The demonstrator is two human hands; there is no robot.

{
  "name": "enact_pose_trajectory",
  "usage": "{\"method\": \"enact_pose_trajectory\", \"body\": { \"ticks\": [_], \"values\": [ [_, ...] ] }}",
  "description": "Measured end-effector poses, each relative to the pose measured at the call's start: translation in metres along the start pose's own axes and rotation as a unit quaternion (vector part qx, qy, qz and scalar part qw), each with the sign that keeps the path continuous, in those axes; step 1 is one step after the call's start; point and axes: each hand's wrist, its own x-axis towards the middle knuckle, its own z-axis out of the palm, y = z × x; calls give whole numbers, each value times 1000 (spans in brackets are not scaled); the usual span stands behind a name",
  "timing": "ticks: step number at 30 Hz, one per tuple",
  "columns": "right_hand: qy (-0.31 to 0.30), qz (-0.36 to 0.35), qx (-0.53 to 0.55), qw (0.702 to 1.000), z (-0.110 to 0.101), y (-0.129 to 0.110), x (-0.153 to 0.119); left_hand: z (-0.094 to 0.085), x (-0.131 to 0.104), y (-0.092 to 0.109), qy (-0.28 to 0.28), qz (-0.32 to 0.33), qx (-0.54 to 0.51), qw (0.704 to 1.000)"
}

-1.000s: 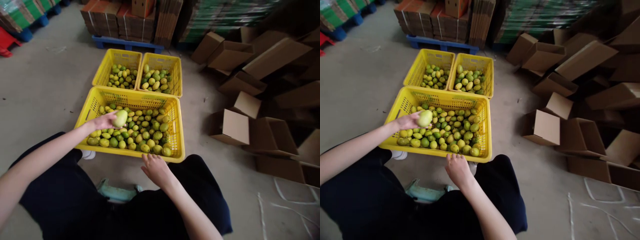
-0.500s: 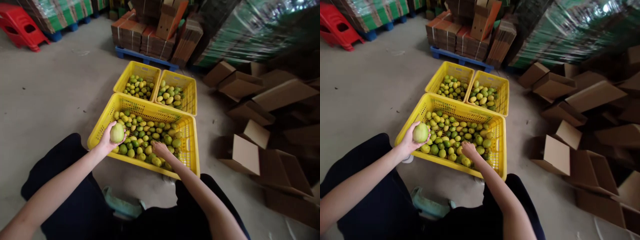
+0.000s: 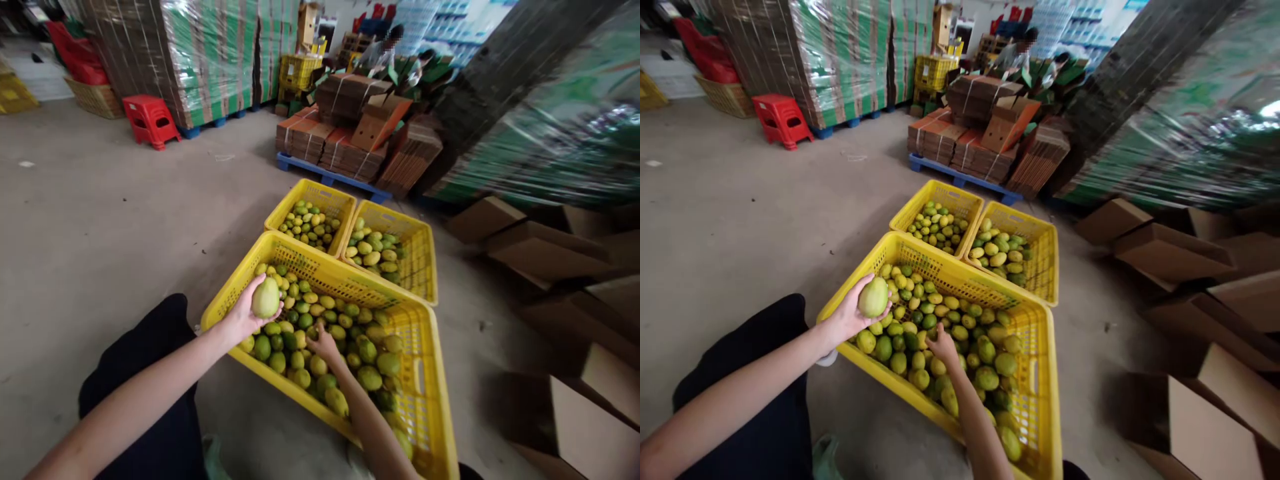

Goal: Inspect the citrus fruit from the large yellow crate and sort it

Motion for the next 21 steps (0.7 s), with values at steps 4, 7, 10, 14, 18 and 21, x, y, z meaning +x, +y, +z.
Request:
{"method": "enact_pose_trajectory", "body": {
  "ticks": [4,7,10,14,18,21],
  "values": [
    [71,-2,122,990,-61,-22,-8,-2,-10,-9,-83,20,-13,996],
    [124,-25,249,960,-123,-43,-40,5,-25,-21,-184,20,86,979],
    [176,-37,304,936,-171,-60,-91,26,-44,-31,-271,99,227,930],
    [324,-34,213,921,-180,-72,-141,56,-56,-39,-314,333,398,795],
    [395,-27,178,901,-154,-72,-156,52,-40,-53,-297,470,461,692],
    [377,-46,171,909,-144,-70,-162,35,-27,-64,-264,508,455,682]
  ]
}}
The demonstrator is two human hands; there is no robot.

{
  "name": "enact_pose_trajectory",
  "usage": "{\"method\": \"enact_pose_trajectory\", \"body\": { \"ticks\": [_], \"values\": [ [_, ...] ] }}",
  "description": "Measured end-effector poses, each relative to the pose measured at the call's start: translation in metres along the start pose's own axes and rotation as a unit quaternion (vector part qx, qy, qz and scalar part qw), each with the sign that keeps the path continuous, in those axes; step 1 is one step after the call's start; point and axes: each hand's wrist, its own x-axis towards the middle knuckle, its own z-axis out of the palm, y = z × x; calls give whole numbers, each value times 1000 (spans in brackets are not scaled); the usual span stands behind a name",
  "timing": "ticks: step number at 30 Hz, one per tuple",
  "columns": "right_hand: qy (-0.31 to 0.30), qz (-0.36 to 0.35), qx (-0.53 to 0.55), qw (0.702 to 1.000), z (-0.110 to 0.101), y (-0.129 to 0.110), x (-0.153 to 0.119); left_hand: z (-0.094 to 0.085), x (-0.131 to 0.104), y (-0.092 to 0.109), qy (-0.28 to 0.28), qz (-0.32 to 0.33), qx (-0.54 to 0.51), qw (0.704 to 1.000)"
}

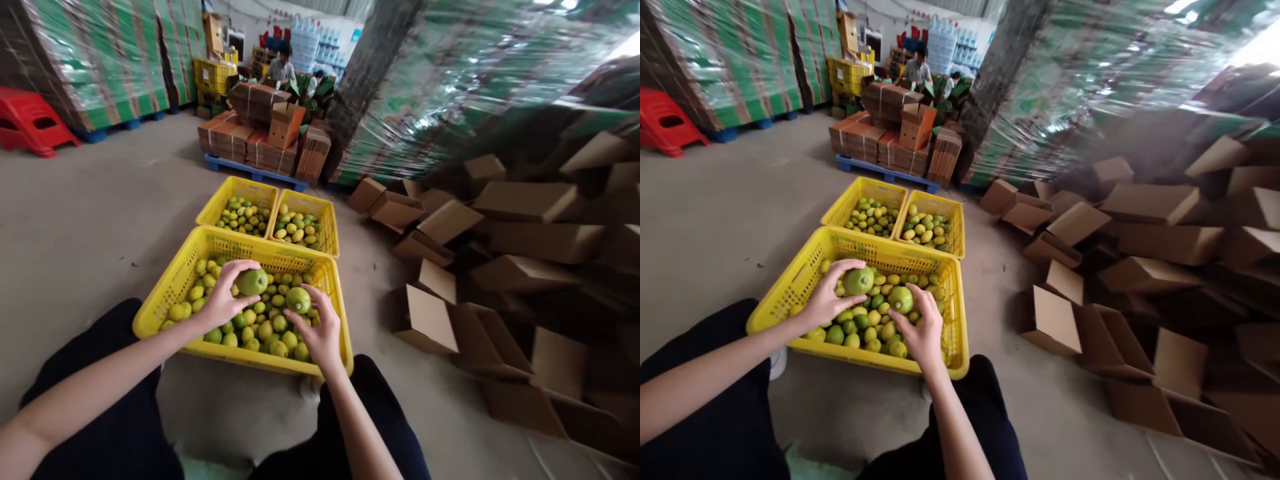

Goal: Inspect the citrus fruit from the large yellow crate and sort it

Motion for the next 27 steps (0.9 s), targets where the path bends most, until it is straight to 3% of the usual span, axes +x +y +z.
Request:
{"method": "enact_pose_trajectory", "body": {
  "ticks": [3,12,18,20,22,27],
  "values": [
    [-17,-22,16,999,-3,0,-5,0,-10,-4,-2,-5,-6,1000],
    [-20,-30,22,999,5,-9,-8,0,-16,12,-85,-26,-39,995],
    [-11,-21,33,999,8,-18,-3,-3,-14,14,-77,-19,-58,995],
    [-16,11,73,997,9,-20,-1,-5,-11,15,-80,-63,-106,989],
    [-20,73,162,984,11,-21,1,-6,-7,14,-90,-152,-174,969],
    [-83,260,407,872,20,-22,10,-2,0,3,-129,-397,-318,851]
  ]
}}
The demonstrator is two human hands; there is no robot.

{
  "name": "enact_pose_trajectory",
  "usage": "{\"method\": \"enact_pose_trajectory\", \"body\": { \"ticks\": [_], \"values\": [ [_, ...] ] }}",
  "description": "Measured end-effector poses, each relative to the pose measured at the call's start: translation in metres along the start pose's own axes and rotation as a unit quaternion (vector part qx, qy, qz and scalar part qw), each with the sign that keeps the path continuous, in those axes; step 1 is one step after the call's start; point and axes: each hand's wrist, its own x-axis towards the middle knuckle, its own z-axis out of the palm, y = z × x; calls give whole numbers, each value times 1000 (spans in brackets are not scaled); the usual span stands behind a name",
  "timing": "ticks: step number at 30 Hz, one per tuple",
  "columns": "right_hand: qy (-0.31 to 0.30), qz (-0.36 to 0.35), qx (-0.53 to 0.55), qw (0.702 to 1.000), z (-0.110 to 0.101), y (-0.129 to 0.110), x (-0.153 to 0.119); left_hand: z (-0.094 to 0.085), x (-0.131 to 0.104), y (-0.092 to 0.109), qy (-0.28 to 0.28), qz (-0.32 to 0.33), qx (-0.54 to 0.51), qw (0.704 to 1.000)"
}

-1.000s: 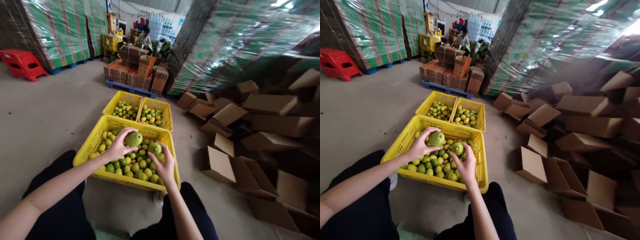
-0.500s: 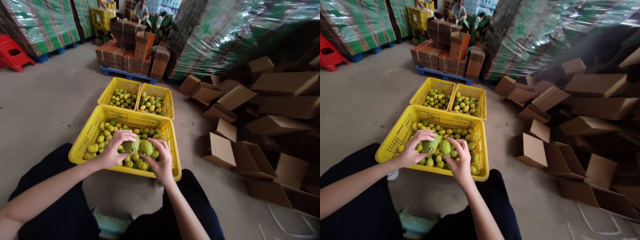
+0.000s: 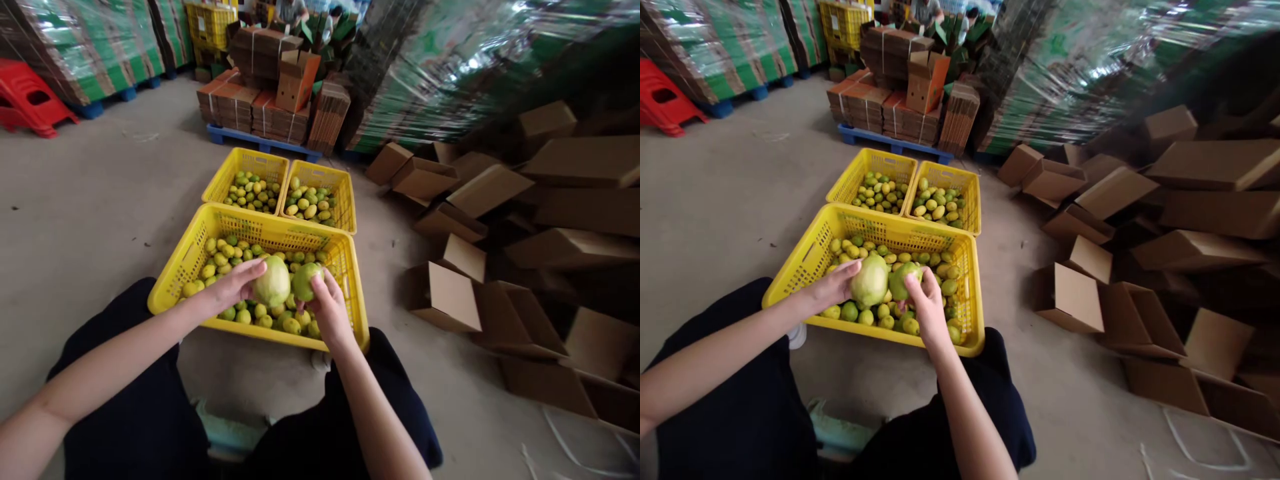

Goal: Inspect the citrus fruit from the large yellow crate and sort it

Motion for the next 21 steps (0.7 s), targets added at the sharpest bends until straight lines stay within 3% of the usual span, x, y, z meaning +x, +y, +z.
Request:
{"method": "enact_pose_trajectory", "body": {
  "ticks": [3,6,11,15,18,21],
  "values": [
    [-21,73,74,994,4,1,10,1,6,-2,-24,-95,-54,994],
    [-11,107,114,988,6,2,19,4,10,-2,-9,-113,-86,990],
    [13,121,91,988,8,17,32,7,16,-2,69,-10,-95,993],
    [23,94,5,995,20,39,38,3,22,-10,103,20,-59,993],
    [-10,113,16,993,30,49,41,-1,20,-15,131,99,74,984],
    [-52,159,66,984,32,48,41,-3,10,-14,106,171,262,944]
  ]
}}
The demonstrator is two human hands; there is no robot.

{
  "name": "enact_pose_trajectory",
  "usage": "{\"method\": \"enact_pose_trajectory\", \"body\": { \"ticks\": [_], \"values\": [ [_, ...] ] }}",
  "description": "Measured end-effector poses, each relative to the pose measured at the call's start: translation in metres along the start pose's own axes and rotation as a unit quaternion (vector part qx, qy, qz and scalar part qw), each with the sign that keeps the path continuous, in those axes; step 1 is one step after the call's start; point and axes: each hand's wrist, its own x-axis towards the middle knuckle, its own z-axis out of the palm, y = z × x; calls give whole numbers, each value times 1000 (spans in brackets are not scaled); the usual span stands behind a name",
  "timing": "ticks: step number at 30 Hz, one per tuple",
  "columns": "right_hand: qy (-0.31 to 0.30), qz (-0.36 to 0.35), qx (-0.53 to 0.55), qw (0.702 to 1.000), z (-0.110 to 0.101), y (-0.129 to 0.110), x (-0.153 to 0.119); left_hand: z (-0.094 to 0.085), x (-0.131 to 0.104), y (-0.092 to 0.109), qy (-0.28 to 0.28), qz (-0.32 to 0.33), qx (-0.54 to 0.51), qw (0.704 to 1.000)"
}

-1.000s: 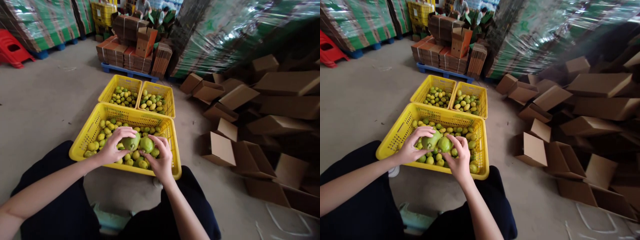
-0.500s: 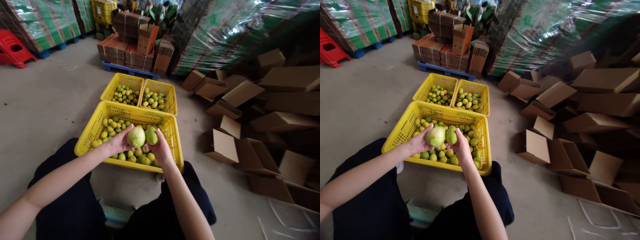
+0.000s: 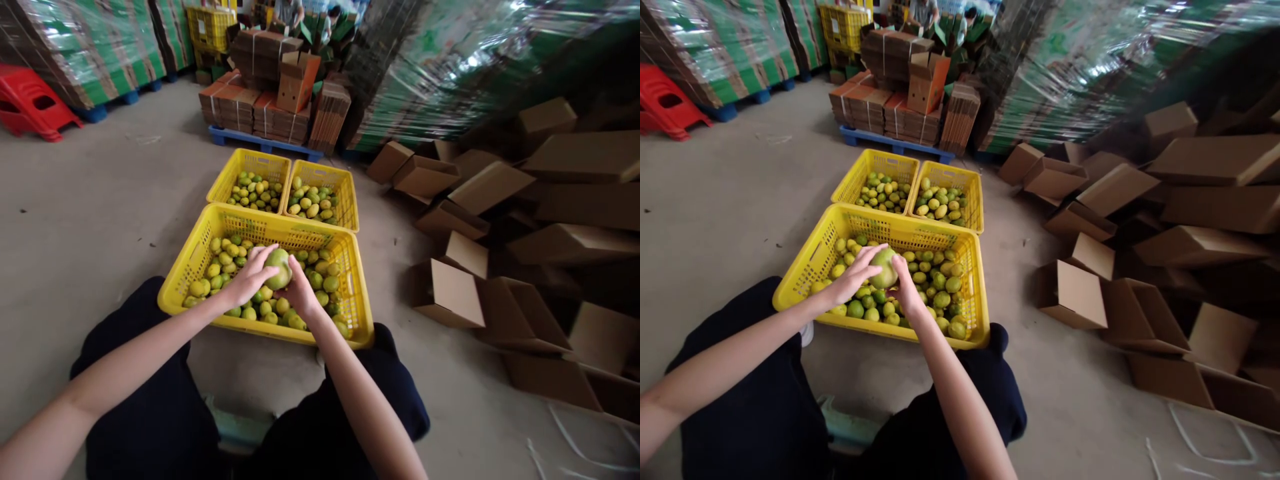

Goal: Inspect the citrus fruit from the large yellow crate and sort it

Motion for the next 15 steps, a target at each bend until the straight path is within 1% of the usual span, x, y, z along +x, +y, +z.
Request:
{"method": "enact_pose_trajectory", "body": {
  "ticks": [2,3,5,7,8,10,11,12,13,15],
  "values": [
    [-30,17,20,999,-1,-2,-3,-4,-5,7,-52,24,75,996],
    [-48,21,34,998,-2,-4,-6,-6,-7,11,-76,27,89,993],
    [-99,30,82,991,-2,-8,-12,-12,-8,20,-112,26,72,991],
    [-158,43,141,976,-1,-13,-17,-18,-6,28,-111,34,33,993],
    [-183,48,169,967,0,-15,-20,-21,-4,30,-95,45,30,994],
    [-215,52,213,952,3,-21,-25,-27,0,32,-59,66,73,993],
    [-220,49,226,948,4,-24,-27,-29,2,32,-54,66,103,991],
    [-221,43,235,946,5,-26,-29,-31,4,30,-67,54,124,989],
    [-220,38,241,945,5,-27,-30,-32,6,28,-98,34,128,986],
    [-216,29,248,944,6,-28,-32,-31,8,21,-181,-2,98,978]
  ]
}}
